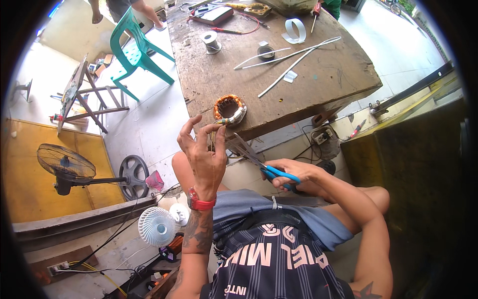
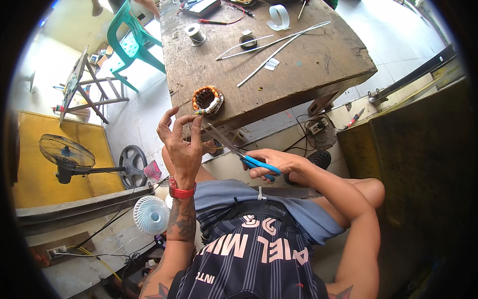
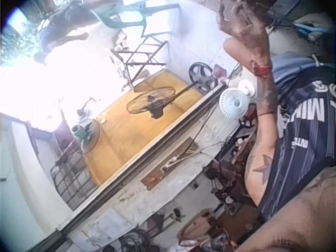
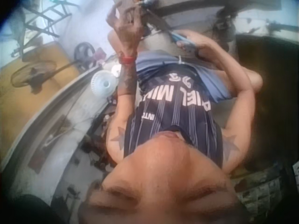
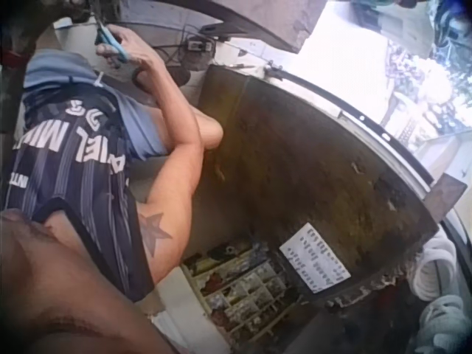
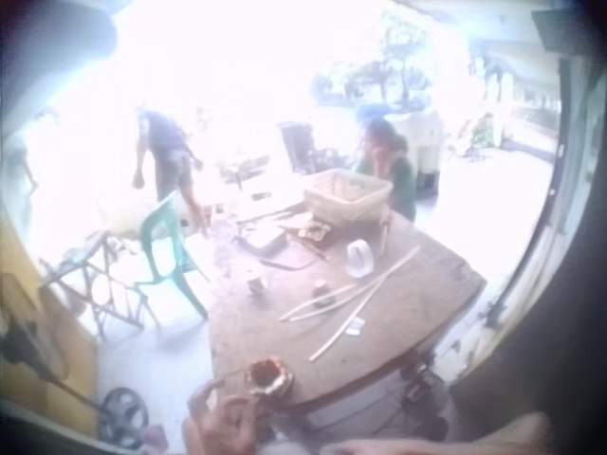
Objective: The person sits at a workbench and winds copper wire around a small orange toroidal core. They use white plastic strips to separate layers of wire, then cut the strips with scissors. The person continues winding the wire and adjusting the core throughout the clip.
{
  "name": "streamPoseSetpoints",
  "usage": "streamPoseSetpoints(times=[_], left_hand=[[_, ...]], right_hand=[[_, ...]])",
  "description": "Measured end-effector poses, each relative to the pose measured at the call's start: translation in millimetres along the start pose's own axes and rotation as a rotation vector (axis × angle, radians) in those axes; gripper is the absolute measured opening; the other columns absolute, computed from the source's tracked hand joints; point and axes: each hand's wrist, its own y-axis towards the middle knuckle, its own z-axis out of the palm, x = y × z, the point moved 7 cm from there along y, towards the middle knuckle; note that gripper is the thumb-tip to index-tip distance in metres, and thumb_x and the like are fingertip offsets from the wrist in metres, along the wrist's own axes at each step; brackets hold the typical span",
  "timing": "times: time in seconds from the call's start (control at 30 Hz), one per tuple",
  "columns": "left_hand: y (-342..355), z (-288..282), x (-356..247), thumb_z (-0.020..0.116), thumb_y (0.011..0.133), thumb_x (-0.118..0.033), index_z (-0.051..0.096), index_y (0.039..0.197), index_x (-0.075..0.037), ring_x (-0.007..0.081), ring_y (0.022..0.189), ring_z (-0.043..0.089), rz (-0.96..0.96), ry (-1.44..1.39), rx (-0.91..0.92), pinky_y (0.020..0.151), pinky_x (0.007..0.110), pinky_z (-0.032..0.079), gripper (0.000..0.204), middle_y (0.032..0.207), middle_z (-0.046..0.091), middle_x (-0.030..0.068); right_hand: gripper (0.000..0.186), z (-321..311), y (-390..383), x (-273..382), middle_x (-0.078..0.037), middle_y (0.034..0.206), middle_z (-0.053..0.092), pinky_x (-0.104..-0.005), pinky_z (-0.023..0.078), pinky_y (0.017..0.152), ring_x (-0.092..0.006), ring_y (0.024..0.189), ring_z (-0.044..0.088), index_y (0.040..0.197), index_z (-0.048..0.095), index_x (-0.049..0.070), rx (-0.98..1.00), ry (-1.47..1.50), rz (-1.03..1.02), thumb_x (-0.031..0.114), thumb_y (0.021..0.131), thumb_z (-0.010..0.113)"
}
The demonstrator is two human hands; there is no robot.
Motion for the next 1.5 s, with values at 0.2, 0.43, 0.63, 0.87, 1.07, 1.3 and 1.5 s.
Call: streamPoseSetpoints(times=[0.2,0.43,0.63,0.87,1.07,1.3,1.5], left_hand=[[-9,1,-6,0.078,0.098,-0.018,0.075,0.109,-0.009,0.0343,0.135,0.046,0.076,0.153,-0.106,0.114,0.046,0.035,0.015,0.138,0.057,0.0154],[-21,22,25,0.071,0.104,-0.017,0.071,0.111,-0.006,0.0298,0.116,0.061,-0.171,-0.329,-0.063,0.105,0.043,0.041,0.013,0.117,0.069,0.0111],[-19,24,29,0.069,0.105,-0.019,0.070,0.110,-0.006,0.0286,0.113,0.063,-0.163,-0.310,-0.022,0.104,0.042,0.041,0.014,0.114,0.071,0.0094],[-23,23,52,0.063,0.111,-0.028,0.067,0.106,-0.005,0.0211,0.088,0.061,-0.313,-0.414,-0.097,0.087,0.035,0.047,0.024,0.102,0.066,0.0077],[16,-18,93,0.062,0.107,-0.054,0.066,0.093,-0.004,0.0190,0.071,0.057,-0.617,-0.436,0.172,0.070,0.033,0.047,0.052,0.095,0.065,0.0084],[28,23,18,0.089,0.080,-0.055,0.066,0.136,-0.007,0.0309,0.128,0.058,-0.006,-0.003,0.206,0.114,0.047,0.035,0.077,0.126,0.069,0.0143],[38,34,33,0.089,0.077,-0.060,0.046,0.160,-0.006,0.0375,0.155,0.037,0.093,-0.132,0.419,0.129,0.052,0.017,0.108,0.159,0.050,0.0263]], right_hand=[[0.068,5,46,18,-0.003,0.087,0.058,-0.0300,0.053,0.057,-0.0133,0.067,0.062,0.121,0.058,0.002,0.028,0.013,-0.181,0.058,0.088,0.081],[0.104,15,58,41,-0.003,0.081,0.056,-0.0273,0.052,0.053,-0.0117,0.061,0.061,0.147,0.049,0.001,-0.033,0.118,-0.302,0.079,0.084,0.074],[0.081,9,62,40,0.000,0.075,0.057,-0.0250,0.050,0.052,-0.0103,0.059,0.060,0.119,0.058,0.003,-0.107,0.112,-0.257,0.072,0.083,0.082],[0.077,5,42,60,-0.002,0.083,0.064,-0.0282,0.051,0.057,-0.0115,0.064,0.062,0.139,0.060,0.001,-0.308,-0.168,-0.181,0.053,0.089,0.087],[0.057,-47,-102,158,-0.015,0.118,0.071,-0.0329,0.058,0.082,-0.0176,0.098,0.068,0.149,0.058,0.006,-0.783,-0.716,-0.211,0.015,0.097,0.078],[0.036,-144,-127,191,-0.019,0.123,0.071,-0.0419,0.055,0.088,-0.0295,0.098,0.070,0.137,0.069,0.003,-1.164,-1.268,-0.020,0.014,0.103,0.067],[0.076,-46,-70,280,-0.024,0.142,0.064,-0.0510,0.046,0.115,-0.0398,0.133,0.061,0.147,0.062,0.004,-1.198,-1.505,-0.538,0.066,0.103,0.055]])
